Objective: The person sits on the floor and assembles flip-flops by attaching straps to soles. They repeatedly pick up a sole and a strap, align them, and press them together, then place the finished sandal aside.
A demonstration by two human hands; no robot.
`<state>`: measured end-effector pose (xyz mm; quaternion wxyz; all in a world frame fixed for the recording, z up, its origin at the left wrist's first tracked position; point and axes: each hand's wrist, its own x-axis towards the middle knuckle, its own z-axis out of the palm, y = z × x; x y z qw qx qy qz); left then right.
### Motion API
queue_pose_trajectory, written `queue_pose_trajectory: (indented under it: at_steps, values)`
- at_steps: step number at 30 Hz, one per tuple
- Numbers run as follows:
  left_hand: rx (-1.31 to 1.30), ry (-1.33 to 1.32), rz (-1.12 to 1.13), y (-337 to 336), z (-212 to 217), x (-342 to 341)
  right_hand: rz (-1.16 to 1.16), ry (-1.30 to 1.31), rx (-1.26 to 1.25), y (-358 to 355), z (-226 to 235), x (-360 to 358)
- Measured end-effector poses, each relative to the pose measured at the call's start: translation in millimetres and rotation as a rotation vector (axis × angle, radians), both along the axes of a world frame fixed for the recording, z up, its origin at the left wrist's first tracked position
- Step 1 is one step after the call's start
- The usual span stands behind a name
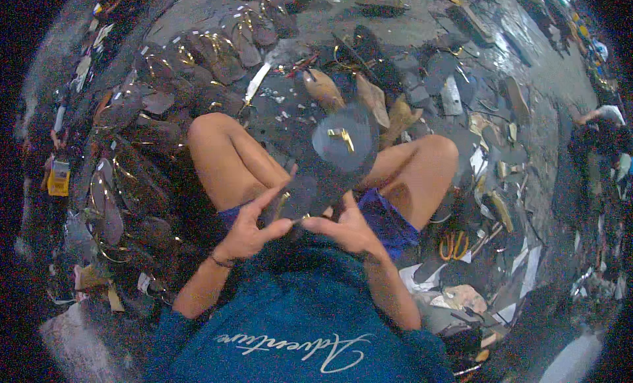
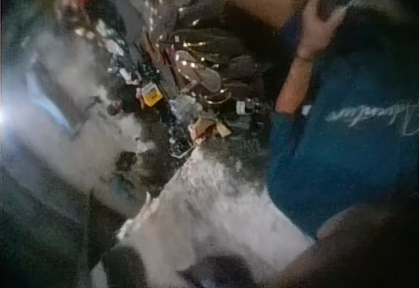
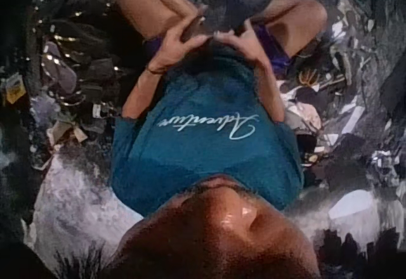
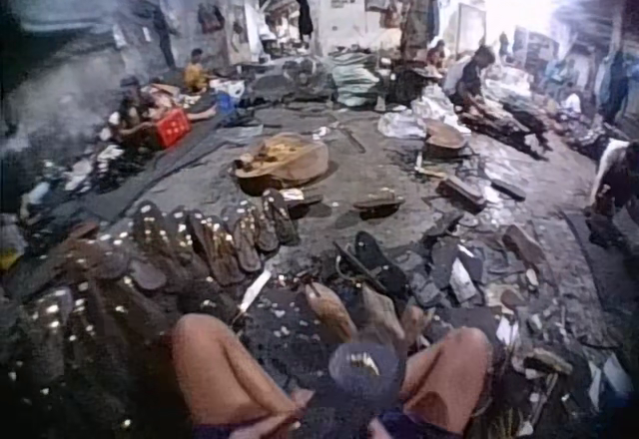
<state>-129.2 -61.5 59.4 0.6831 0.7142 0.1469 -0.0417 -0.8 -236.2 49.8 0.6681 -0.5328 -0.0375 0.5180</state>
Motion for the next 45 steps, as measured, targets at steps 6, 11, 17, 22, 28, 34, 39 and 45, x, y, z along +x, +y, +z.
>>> queue_pose_trajectory:
  at_steps: [6,11,17,22,28,34,39,45]
  values:
    - [0.195,0.164,0.301,-33.1,-48.0,-23.6,0.105,-0.445,-0.169,15.7,-76.6,-42.5]
    - [0.048,0.135,0.289,-20.4,-56.4,-18.6,0.141,-0.473,-0.139,19.6,-80.7,-21.9]
    - [-0.623,-0.235,0.26,23.7,-23.1,13.6,-0.003,-0.361,0.152,21.1,26.8,14.9]
    - [-0.724,-0.273,0.571,45.6,5.9,86.6,0.085,-0.791,0.052,56.2,3.8,29.9]
    - [-0.672,-0.346,1.027,138.5,-6.8,89.2,0.219,-0.458,0.031,55.8,-60.7,69.3]
    - [-1.526,-0.455,0.35,73.2,-41.9,86.5,0.028,-0.882,0.042,101.8,-70.2,98.5]
    - [-1.377,-0.162,0.206,40.0,-70.6,94.0,0.515,-1.083,0.093,117.0,-21.9,157.5]
    - [-0.38,-0.013,0.432,81.0,-93.6,117.2,0.186,-1.11,-0.285,129.0,-113.2,241.2]
